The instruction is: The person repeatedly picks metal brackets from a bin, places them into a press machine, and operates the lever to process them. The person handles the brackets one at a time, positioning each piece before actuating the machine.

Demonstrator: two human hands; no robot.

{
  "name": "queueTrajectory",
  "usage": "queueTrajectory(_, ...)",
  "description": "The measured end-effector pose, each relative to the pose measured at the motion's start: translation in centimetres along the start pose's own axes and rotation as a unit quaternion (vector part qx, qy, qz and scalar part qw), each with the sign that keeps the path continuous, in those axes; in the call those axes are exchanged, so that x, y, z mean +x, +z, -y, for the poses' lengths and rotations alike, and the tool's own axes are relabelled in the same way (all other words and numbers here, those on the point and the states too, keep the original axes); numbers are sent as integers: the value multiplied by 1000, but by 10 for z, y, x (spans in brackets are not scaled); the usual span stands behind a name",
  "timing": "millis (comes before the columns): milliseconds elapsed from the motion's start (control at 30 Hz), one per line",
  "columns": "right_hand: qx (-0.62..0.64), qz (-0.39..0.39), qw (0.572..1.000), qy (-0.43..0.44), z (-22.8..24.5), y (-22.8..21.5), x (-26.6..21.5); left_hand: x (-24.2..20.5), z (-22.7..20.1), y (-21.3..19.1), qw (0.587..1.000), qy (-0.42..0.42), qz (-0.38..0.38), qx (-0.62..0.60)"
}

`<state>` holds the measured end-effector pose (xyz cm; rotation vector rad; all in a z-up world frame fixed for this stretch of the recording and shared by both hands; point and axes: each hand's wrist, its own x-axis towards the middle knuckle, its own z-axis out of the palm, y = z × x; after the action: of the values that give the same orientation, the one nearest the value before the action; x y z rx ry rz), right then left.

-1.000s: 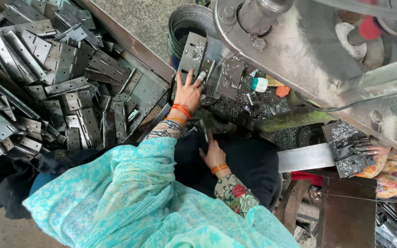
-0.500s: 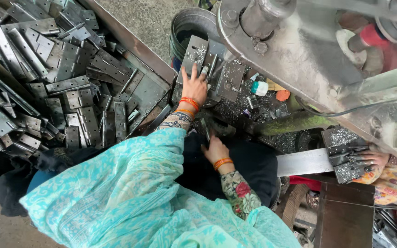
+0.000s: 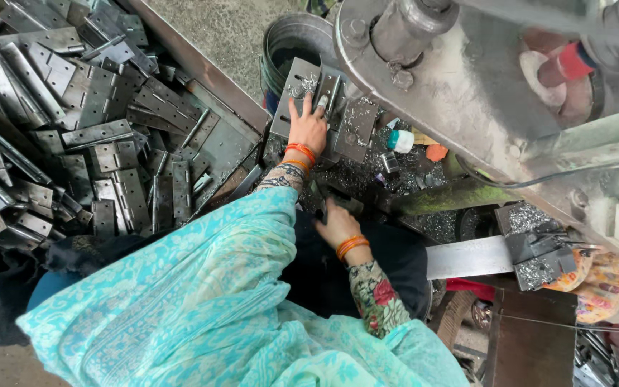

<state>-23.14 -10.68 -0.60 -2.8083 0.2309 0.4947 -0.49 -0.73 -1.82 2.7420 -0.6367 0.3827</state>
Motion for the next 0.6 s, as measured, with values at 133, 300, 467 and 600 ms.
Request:
queueTrajectory(133,84,-64,994,-8,1,30,-23,-5,-3,2,1000,9,27,9)
queueTrajectory(300,41,-2,999,3,4,16,-22,-27,-3,-10,999,8,36,16)
queueTrajectory(467,3,31,999,-11,9,-19,-10,-38,5,-13,998,16,53,2)
queueTrajectory(600,15,15,1000,4,1,5,-13,-33,7,-9,999,23,49,-6)
